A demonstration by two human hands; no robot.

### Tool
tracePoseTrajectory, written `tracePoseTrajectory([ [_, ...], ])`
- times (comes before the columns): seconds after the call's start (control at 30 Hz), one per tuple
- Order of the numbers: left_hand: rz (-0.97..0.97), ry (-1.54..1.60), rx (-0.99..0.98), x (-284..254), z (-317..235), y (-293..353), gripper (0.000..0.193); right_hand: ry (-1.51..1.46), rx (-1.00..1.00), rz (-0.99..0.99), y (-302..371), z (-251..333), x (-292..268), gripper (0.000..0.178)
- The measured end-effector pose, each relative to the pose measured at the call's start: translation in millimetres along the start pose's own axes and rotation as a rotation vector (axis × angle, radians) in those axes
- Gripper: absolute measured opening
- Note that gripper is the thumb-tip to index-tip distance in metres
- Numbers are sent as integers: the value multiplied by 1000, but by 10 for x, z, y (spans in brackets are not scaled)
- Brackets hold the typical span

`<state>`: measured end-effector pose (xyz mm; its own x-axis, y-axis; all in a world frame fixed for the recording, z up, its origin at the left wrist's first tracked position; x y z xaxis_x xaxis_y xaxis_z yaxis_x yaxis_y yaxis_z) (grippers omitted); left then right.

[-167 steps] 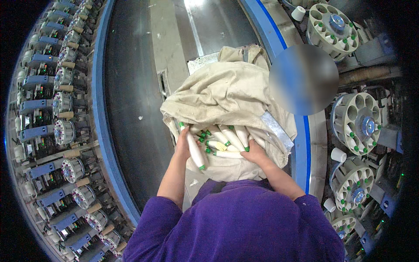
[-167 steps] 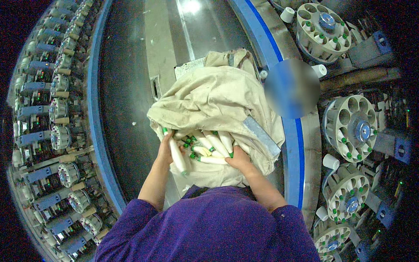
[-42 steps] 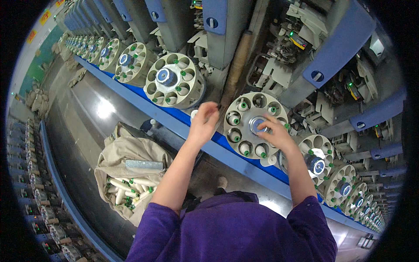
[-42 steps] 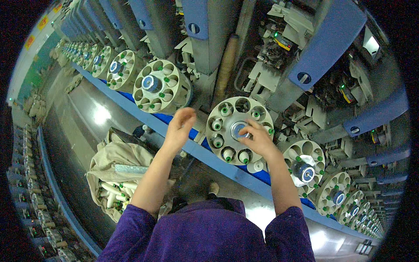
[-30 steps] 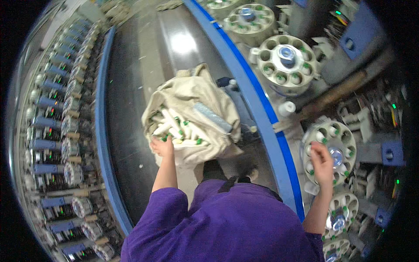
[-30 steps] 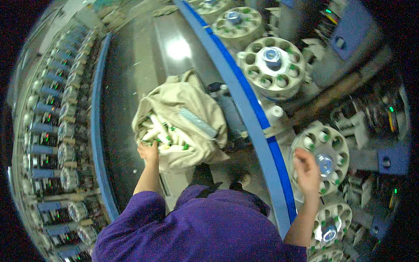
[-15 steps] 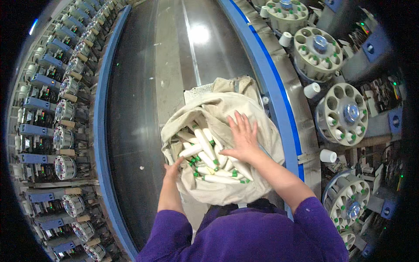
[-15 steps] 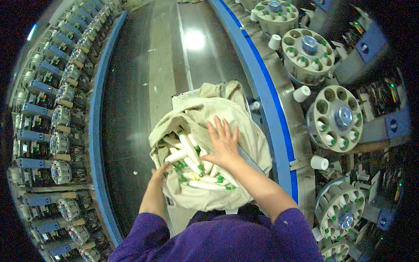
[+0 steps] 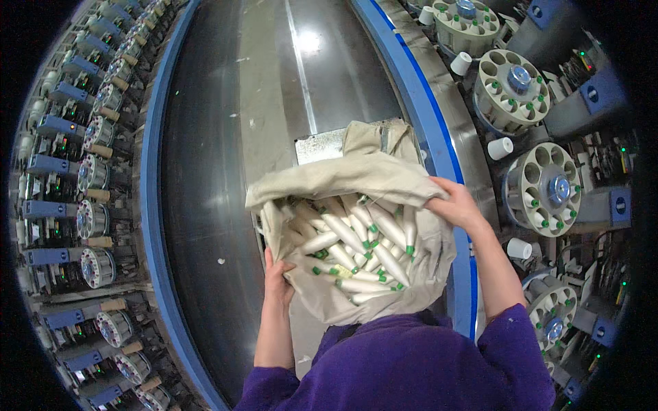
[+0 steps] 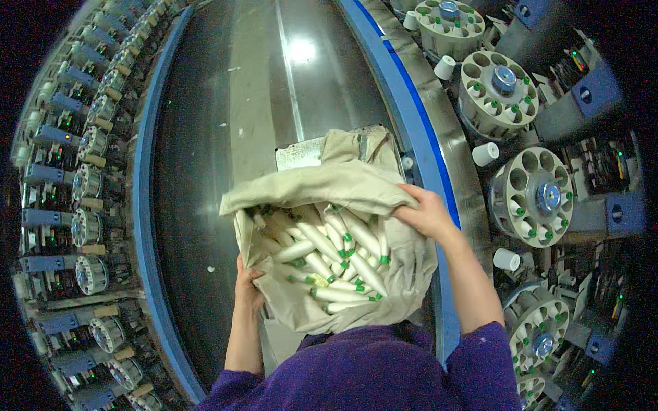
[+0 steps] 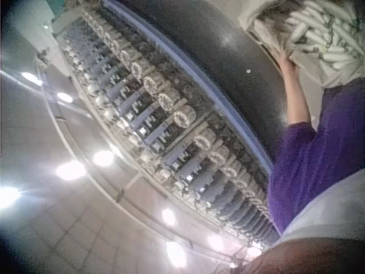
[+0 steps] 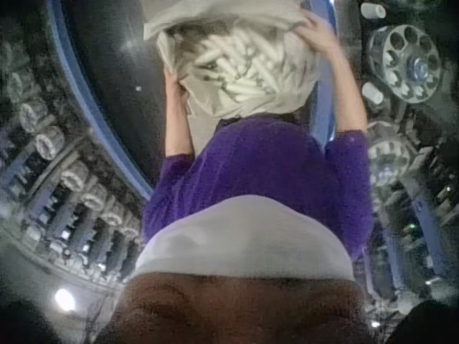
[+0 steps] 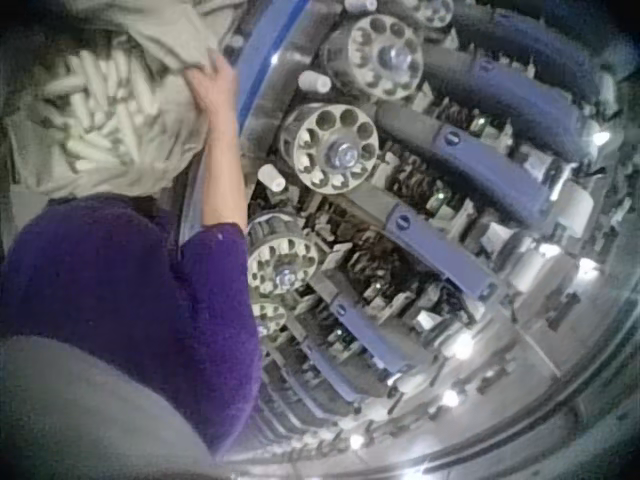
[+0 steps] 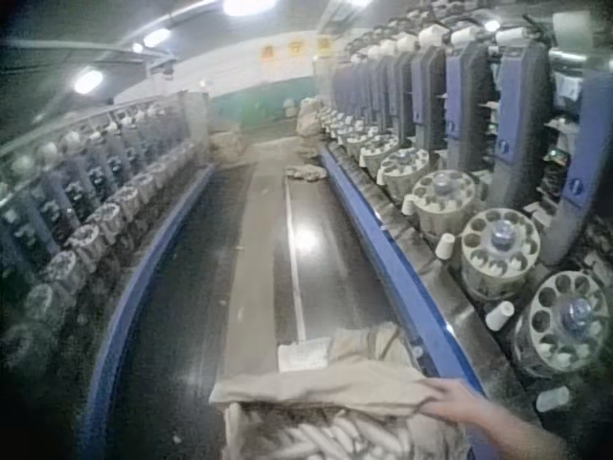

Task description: The person repeatedly picks white thread spools from a cloth bag and places them into slots on circular holders mounted on a textile machine. The person moves along the machine row, refilling empty slots as needed.

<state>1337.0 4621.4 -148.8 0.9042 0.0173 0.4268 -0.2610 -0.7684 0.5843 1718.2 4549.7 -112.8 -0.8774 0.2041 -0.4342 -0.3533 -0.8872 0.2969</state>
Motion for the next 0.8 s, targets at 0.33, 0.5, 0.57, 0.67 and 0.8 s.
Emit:
tracePoseTrajectory([
  [0.33, 504, -147, 45, 1183, -802, 148, 95, 114, 104, -440, -193, -429, -737, 36],
  [0.5, 134, -681, 64, 783, -361, -1102, 75, 562, 268, -309, -483, -758, -128, 54],
  [0.57, 131, -1086, 34, 495, -83, -1294, 73, 838, 135, -439, -375, -640, 76, 60],
  [0.67, -62, -1113, 140, 274, 129, -1309, 70, 440, -212, -371, -233, -396, 416, 68],
  [0.8, -14, -1532, 896, 509, 198, -900, 50, 576, 94, -176, -202, -306, 871, 60],
])
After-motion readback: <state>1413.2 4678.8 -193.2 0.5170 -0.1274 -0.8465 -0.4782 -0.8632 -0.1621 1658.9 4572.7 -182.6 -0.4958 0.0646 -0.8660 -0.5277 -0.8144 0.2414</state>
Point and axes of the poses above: each hand's wrist, its own y-axis away from the middle knuckle, its own x-axis out of the palm, z = x × y, the point moved 3 cm from there along -y, towards the middle knuckle, and after that the axes turned 2 degrees about z, right-handed, at the moved point
